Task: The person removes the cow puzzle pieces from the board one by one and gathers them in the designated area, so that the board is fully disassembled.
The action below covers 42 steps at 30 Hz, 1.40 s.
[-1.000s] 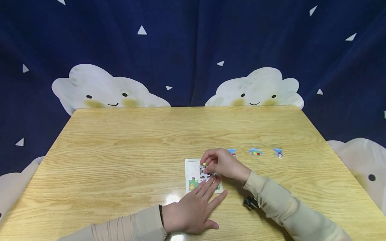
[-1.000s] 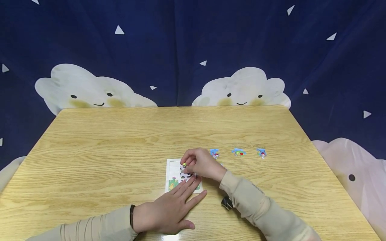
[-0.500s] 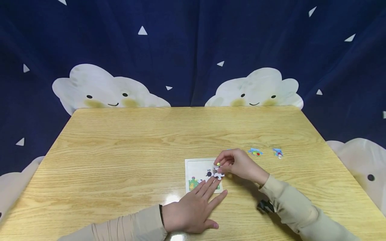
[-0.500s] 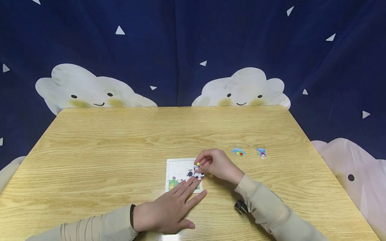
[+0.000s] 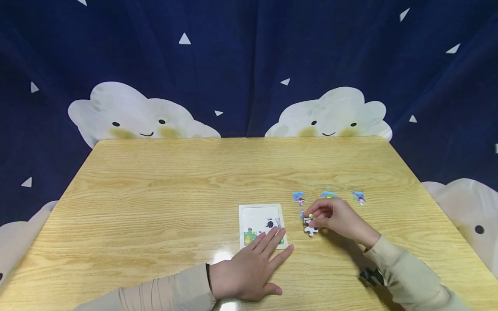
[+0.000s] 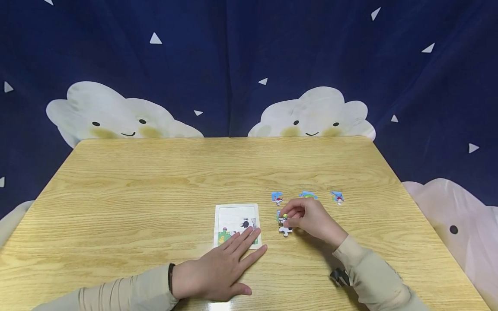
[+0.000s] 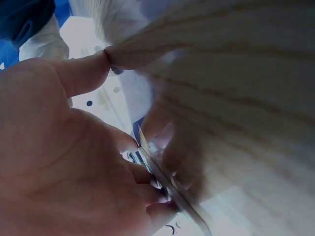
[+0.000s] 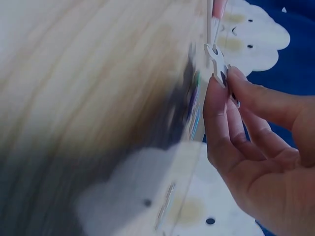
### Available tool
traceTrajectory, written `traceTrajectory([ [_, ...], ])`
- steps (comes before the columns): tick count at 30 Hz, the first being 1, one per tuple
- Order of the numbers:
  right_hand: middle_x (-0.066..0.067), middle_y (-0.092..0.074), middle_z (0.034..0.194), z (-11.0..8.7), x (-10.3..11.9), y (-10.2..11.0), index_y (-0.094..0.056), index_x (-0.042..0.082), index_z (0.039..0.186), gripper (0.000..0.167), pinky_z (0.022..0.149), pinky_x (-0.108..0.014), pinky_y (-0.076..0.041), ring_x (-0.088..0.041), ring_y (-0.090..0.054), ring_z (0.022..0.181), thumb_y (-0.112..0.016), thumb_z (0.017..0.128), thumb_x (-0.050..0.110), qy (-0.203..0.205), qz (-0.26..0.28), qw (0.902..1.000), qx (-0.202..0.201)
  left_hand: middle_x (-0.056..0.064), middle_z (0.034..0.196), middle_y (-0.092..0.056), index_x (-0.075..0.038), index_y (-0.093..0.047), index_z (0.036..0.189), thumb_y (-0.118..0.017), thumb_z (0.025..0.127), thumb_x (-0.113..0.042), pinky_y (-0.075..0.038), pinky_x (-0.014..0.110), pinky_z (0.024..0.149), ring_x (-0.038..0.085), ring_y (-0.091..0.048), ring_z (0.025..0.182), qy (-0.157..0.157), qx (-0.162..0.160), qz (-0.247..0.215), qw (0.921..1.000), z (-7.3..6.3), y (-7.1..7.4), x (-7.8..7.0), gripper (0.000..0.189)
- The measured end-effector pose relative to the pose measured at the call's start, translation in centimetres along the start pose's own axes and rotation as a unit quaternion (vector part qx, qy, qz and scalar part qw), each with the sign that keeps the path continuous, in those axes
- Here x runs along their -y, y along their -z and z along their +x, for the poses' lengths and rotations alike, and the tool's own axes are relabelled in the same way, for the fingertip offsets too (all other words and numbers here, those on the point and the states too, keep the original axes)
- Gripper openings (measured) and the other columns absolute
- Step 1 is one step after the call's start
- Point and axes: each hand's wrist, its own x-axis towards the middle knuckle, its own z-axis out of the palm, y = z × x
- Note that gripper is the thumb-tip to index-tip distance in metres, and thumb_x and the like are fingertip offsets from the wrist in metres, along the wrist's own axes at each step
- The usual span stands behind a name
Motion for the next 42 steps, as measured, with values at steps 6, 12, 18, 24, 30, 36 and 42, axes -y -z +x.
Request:
traceTrajectory([
  [6,-0.004,-0.067,0.081,-1.0,-1.3,1.9,-0.073,0.002,0.096,0.014,0.062,-0.027,-0.054,-0.012,-0.064,0.071,-0.076,0.083,0.0,-0.017,-0.026,0.9991,-0.027,0.017,0.163,0.002,-0.021,-0.01,0.159,-0.031,0.096,-0.068,-0.017,0.036,0.117,0.028,-0.001,0.149,-0.005,-0.006,-0.003,1.0,-0.1,0.1,-0.1,0.082],
  [12,-0.005,-0.067,0.08,-1.3,-2.8,3.5,-0.073,-0.001,0.096,0.016,0.061,-0.024,-0.052,-0.01,-0.063,0.07,-0.077,0.08,-0.001,-0.025,-0.046,0.9973,-0.052,0.017,0.163,0.001,-0.02,-0.011,0.159,-0.032,0.096,-0.067,-0.017,0.036,0.117,0.028,-0.002,0.149,-0.006,-0.01,-0.004,0.9999,-0.2,0.2,0.0,0.082],
  [18,-0.002,-0.068,0.081,-1.2,-3.7,4.1,-0.074,0.001,0.098,0.018,0.056,-0.023,-0.048,-0.008,-0.06,0.07,-0.078,0.081,0.003,-0.046,-0.105,0.9908,-0.072,0.017,0.163,0.002,-0.019,-0.011,0.159,-0.032,0.096,-0.067,-0.017,0.036,0.117,0.028,-0.001,0.149,-0.008,-0.007,-0.009,0.9999,-0.2,0.2,0.0,0.082],
  [24,0.0,-0.065,0.077,-1.1,-4.0,4.1,-0.073,0.0,0.096,0.018,0.054,-0.023,-0.045,-0.007,-0.057,0.066,-0.079,0.078,0.0,-0.038,-0.141,0.9863,-0.077,0.017,0.163,0.002,-0.019,-0.01,0.159,-0.032,0.096,-0.067,-0.017,0.036,0.117,0.028,-0.001,0.149,-0.009,-0.006,-0.014,0.9998,-0.2,0.2,0.0,0.082],
  [30,0.001,-0.064,0.076,-0.9,-4.1,4.0,-0.073,0.001,0.093,0.018,0.056,-0.023,-0.046,-0.006,-0.056,0.066,-0.08,0.077,0.001,-0.026,-0.159,0.9835,-0.082,0.017,0.163,0.004,-0.019,-0.008,0.159,-0.032,0.096,-0.067,-0.017,0.036,0.117,0.028,0.0,0.149,-0.008,-0.003,-0.015,0.9999,-0.2,0.3,0.0,0.083],
  [36,0.002,-0.064,0.076,-1.0,-4.2,3.9,-0.072,0.002,0.092,0.018,0.06,-0.022,-0.048,-0.006,-0.057,0.066,-0.081,0.076,0.0,-0.016,-0.167,0.9818,-0.089,0.017,0.163,0.004,-0.019,-0.008,0.159,-0.032,0.096,-0.067,-0.017,0.036,0.117,0.028,0.0,0.149,-0.009,-0.008,-0.015,0.9998,-0.2,0.3,0.0,0.084],
  [42,0.001,-0.066,0.079,-1.1,-4.0,4.0,-0.072,0.001,0.093,0.018,0.06,-0.022,-0.049,-0.007,-0.059,0.068,-0.081,0.077,0.001,-0.021,-0.153,0.9842,-0.087,0.017,0.163,0.003,-0.019,-0.009,0.159,-0.031,0.095,-0.068,-0.017,0.036,0.117,0.029,-0.001,0.149,-0.007,-0.013,-0.004,0.9999,-0.3,0.3,-0.1,0.084],
])
